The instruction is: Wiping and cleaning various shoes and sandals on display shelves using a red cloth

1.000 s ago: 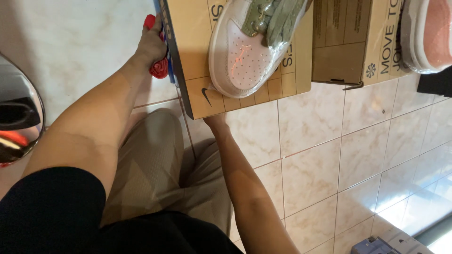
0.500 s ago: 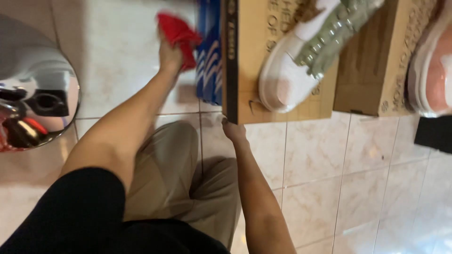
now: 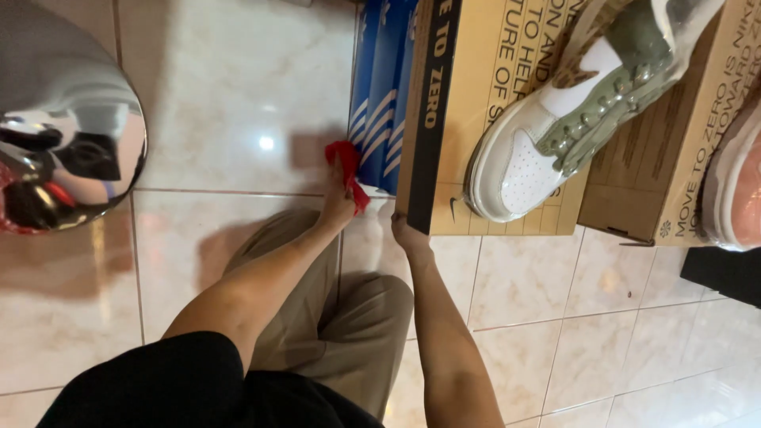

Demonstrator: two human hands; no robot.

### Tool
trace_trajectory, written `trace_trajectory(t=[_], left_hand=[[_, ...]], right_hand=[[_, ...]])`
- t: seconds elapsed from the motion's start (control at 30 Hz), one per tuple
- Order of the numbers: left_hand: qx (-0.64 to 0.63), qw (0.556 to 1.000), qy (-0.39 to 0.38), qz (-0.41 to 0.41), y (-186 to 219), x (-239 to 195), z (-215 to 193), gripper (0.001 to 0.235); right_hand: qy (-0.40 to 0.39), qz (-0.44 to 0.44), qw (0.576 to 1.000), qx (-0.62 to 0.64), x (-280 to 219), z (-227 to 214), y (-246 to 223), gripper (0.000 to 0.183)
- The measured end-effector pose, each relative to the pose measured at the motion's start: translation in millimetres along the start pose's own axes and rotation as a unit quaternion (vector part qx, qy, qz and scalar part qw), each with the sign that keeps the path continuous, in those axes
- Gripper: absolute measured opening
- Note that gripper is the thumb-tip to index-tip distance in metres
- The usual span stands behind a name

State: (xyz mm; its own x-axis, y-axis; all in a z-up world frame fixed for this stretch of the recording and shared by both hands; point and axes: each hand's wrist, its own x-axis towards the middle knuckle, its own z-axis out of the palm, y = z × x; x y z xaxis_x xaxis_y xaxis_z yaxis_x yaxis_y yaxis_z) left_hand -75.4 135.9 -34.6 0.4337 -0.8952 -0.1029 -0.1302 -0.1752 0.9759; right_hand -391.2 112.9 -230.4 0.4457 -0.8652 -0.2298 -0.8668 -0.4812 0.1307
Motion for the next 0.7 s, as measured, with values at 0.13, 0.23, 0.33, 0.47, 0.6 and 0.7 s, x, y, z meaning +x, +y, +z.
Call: trace_trajectory(t=[0.13, 0.23, 0.33, 0.47, 0.6, 0.7], left_hand=[[-0.085, 0.996, -0.037, 0.013, -9, 4, -10, 0.072], [-0.313, 0.936, -0.143, -0.081, 35, 73, -31, 0.055], [-0.200, 0.947, -0.004, 0.251, 137, 161, -48, 0.072], [0.067, 0.990, -0.045, 0.120, 132, 184, -35, 0.086], [0.030, 0.982, -0.149, 0.113, 131, 69, -56, 0.061], [-0.097, 0.982, -0.163, 0.014, 136, -22, -100, 0.045]], right_hand=[[-0.065, 0.190, 0.970, 0.139, 12, -282, -77, 0.042], [-0.248, 0.275, 0.916, 0.156, 10, -251, -66, 0.070], [-0.104, 0.213, 0.927, 0.290, -5, -236, -71, 0.043], [0.155, 0.079, 0.950, 0.259, -10, -150, -66, 0.019], [0.068, 0.088, 0.934, 0.339, 0, -191, -75, 0.024], [-0.086, 0.155, 0.900, 0.399, -3, -217, -67, 0.032]])
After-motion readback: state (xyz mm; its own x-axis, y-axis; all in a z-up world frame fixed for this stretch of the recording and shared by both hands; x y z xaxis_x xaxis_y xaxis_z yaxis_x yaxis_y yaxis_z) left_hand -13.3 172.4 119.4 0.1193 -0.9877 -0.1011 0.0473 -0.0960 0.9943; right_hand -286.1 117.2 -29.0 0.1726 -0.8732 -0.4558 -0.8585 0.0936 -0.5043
